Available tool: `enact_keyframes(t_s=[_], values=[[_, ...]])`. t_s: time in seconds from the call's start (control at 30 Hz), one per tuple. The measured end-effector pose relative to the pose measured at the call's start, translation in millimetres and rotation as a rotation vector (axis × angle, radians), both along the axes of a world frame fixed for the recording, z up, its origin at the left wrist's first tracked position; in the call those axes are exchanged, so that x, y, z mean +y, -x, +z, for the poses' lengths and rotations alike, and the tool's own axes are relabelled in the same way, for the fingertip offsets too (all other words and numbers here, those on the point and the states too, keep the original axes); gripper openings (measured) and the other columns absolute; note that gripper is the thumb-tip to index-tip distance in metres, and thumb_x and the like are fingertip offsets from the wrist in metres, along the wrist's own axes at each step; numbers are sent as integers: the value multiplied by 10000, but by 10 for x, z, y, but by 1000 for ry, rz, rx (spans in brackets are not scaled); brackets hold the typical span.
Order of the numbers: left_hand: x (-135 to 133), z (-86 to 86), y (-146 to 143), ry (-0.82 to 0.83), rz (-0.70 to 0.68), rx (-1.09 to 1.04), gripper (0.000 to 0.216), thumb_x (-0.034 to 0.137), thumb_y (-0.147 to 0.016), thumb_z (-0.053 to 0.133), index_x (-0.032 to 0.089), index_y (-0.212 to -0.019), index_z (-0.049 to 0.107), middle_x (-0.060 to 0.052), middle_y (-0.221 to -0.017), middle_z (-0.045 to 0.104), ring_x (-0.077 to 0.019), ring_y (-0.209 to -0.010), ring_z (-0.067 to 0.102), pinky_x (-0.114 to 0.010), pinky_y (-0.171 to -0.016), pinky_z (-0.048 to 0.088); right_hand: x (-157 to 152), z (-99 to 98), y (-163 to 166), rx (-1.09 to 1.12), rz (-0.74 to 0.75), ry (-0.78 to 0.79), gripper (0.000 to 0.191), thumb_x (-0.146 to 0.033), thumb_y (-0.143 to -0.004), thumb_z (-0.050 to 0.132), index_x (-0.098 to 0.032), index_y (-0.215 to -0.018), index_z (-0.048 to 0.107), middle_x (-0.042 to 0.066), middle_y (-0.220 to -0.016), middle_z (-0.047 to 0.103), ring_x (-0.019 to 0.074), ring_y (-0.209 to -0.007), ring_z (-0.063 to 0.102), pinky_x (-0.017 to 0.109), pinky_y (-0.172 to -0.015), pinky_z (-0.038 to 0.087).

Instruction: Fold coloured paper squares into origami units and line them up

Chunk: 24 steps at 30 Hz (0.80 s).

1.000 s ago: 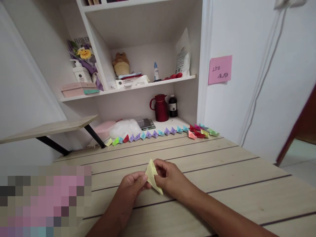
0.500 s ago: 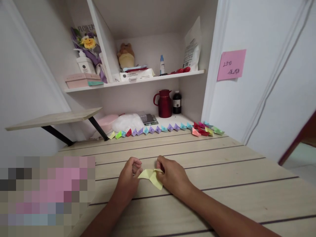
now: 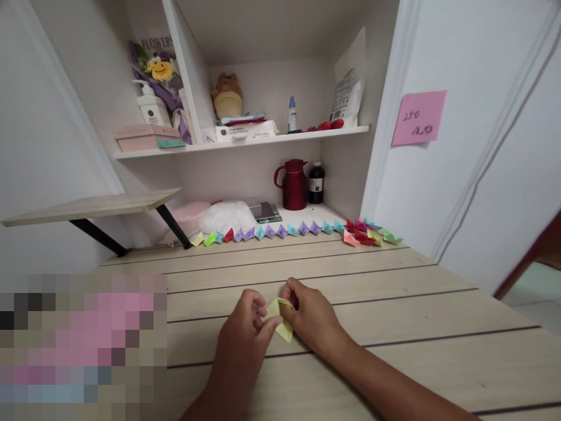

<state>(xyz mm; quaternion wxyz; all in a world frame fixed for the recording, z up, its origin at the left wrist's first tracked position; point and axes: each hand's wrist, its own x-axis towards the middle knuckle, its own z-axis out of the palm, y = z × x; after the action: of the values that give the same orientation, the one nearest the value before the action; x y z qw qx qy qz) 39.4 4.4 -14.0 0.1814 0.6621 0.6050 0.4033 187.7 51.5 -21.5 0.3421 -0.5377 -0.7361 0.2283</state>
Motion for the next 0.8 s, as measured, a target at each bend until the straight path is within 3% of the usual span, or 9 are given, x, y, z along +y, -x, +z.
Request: enact_keyframes(t_s=[0.17,0.4,0.53,0.63,0.7,0.8], values=[[156,-140,26,45,-14,12,208,125,-694,603,225,-808,461,18,-794,583,-157,-719,557,-270,-670,406,-11,11,13,12,2,20,50,-198,-737,517,-222,-702,491,-43,-615,551,132,-563,501,234,-530,329],[164,-129,58,-59,-56,82,264,52,-749,511,234,-933,561,-9,-908,633,-194,-873,579,-334,-815,416,7,24,1,117,41,62,77,-203,-737,546,-213,-680,496,-43,-606,528,127,-566,491,230,-531,351],[143,-57,73,-101,99,121,365,113,-758,596,231,-1096,525,-46,-1096,592,-221,-968,578,-364,-843,402,41,-16,-26,189,59,86,96,-206,-735,557,-212,-672,485,-53,-589,496,119,-547,456,224,-512,341],[139,-9,84,-129,176,219,216,153,-753,644,216,-938,552,-34,-1015,594,-218,-920,587,-355,-809,389,59,-30,-37,201,59,99,95,-209,-734,563,-212,-674,489,-57,-581,489,116,-536,448,221,-500,332],[145,2,88,-133,137,294,96,154,-775,627,214,-821,568,-10,-907,614,-201,-853,597,-350,-793,374,60,-27,-37,182,62,91,92,-209,-735,566,-211,-676,494,-56,-586,499,116,-539,457,220,-503,332],[163,-6,88,-138,65,325,82,150,-801,597,222,-832,619,-7,-880,652,-191,-814,610,-358,-791,364,44,-19,-31,160,64,85,89,-216,-740,567,-211,-681,500,-53,-591,509,116,-544,467,217,-506,335]])
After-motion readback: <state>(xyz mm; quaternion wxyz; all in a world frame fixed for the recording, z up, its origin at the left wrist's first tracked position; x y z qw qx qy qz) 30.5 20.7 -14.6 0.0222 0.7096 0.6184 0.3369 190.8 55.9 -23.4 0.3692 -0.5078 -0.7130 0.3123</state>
